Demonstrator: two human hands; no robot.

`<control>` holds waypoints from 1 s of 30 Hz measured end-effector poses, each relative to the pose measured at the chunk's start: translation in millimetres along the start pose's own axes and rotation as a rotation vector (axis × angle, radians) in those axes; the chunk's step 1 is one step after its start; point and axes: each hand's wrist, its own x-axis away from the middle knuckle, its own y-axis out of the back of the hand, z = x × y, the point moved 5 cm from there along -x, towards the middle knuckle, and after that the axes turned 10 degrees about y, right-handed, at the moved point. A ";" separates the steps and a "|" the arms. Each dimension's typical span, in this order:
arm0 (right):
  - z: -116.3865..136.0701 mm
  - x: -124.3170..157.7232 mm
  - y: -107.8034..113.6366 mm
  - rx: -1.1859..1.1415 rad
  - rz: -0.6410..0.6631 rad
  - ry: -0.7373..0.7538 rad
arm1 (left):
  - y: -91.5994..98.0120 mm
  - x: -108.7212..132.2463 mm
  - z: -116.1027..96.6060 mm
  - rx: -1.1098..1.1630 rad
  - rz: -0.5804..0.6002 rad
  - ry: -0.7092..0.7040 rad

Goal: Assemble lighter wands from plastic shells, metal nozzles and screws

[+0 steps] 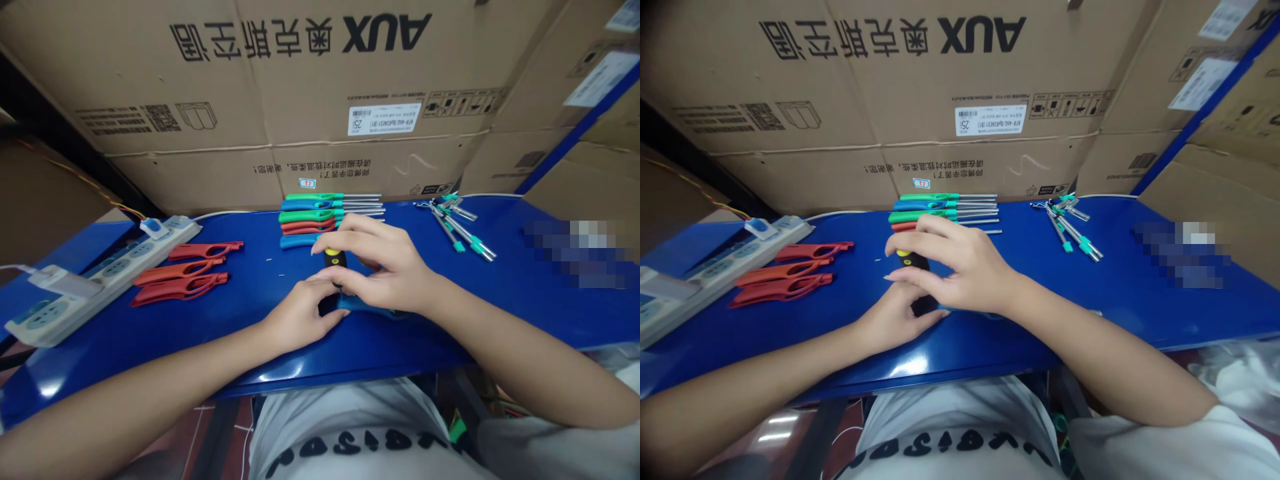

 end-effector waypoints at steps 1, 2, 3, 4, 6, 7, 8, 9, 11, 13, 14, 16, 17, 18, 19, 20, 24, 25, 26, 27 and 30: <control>0.7 0.9 -0.1 0.067 -0.012 0.020 | 0.1 0.0 -0.1 -0.004 -0.001 -0.006; 1.3 2.1 0.1 0.142 -0.023 0.041 | 0.3 -0.1 -0.3 -0.007 -0.001 -0.010; 1.9 3.2 0.4 0.217 -0.030 0.065 | 0.7 -0.2 -0.4 -0.009 -0.002 -0.010; 2.5 4.3 0.7 0.288 -0.034 0.091 | 1.1 -0.4 -0.5 -0.008 -0.004 -0.006; 2.1 5.6 1.3 0.380 -0.019 0.115 | 2.3 -0.9 -0.6 -0.008 -0.006 0.011; 0.3 5.7 1.3 0.377 0.005 0.099 | 2.9 -1.2 -0.9 -0.011 -0.006 0.019; -2.5 5.5 1.2 0.332 0.034 0.067 | 3.3 -1.4 -1.3 -0.016 -0.003 0.027; -5.7 5.0 1.0 0.244 0.060 0.025 | 3.8 -1.6 -1.8 -0.022 -0.001 0.036; -12.3 4.1 0.0 -0.016 0.104 -0.061 | 4.5 -1.8 -2.6 -0.028 0.002 0.054; -17.0 3.5 0.2 -0.257 0.118 -0.114 | 4.9 -1.8 -2.9 -0.032 0.002 0.069; -18.8 3.3 1.1 -0.329 0.116 -0.129 | 4.9 -1.7 -2.8 -0.035 0.000 0.074; -20.9 2.9 3.7 -0.363 0.110 -0.140 | 4.5 -1.4 -1.8 -0.046 -0.006 0.080; -20.5 2.5 5.2 -0.344 0.104 -0.129 | 4.3 -1.3 -1.0 -0.054 -0.013 0.084; -19.1 1.9 6.4 -0.315 0.099 -0.107 | 4.2 -1.1 0.0 -0.061 -0.023 0.089; -16.7 1.3 7.0 -0.282 0.097 -0.079 | 4.1 -0.9 0.9 -0.067 -0.033 0.094; -13.9 0.7 7.1 -0.250 0.096 -0.051 | 3.9 -0.8 1.8 -0.070 -0.039 0.098; -6.1 0.3 7.0 -0.040 0.030 -0.003 | 2.2 -0.8 4.1 -0.069 -0.034 0.108; -4.9 0.9 6.7 0.022 0.011 0.001 | 1.7 -0.9 4.5 -0.071 -0.031 0.109; -3.6 1.6 6.0 0.079 -0.001 0.011 | 1.2 -0.9 4.8 -0.075 -0.030 0.109; -2.3 2.5 4.6 0.128 0.000 0.023 | 0.8 -0.9 5.2 -0.078 -0.031 0.110; 1.6 4.6 0.1 0.246 0.027 0.052 | -0.6 -0.9 5.6 -0.086 -0.028 0.119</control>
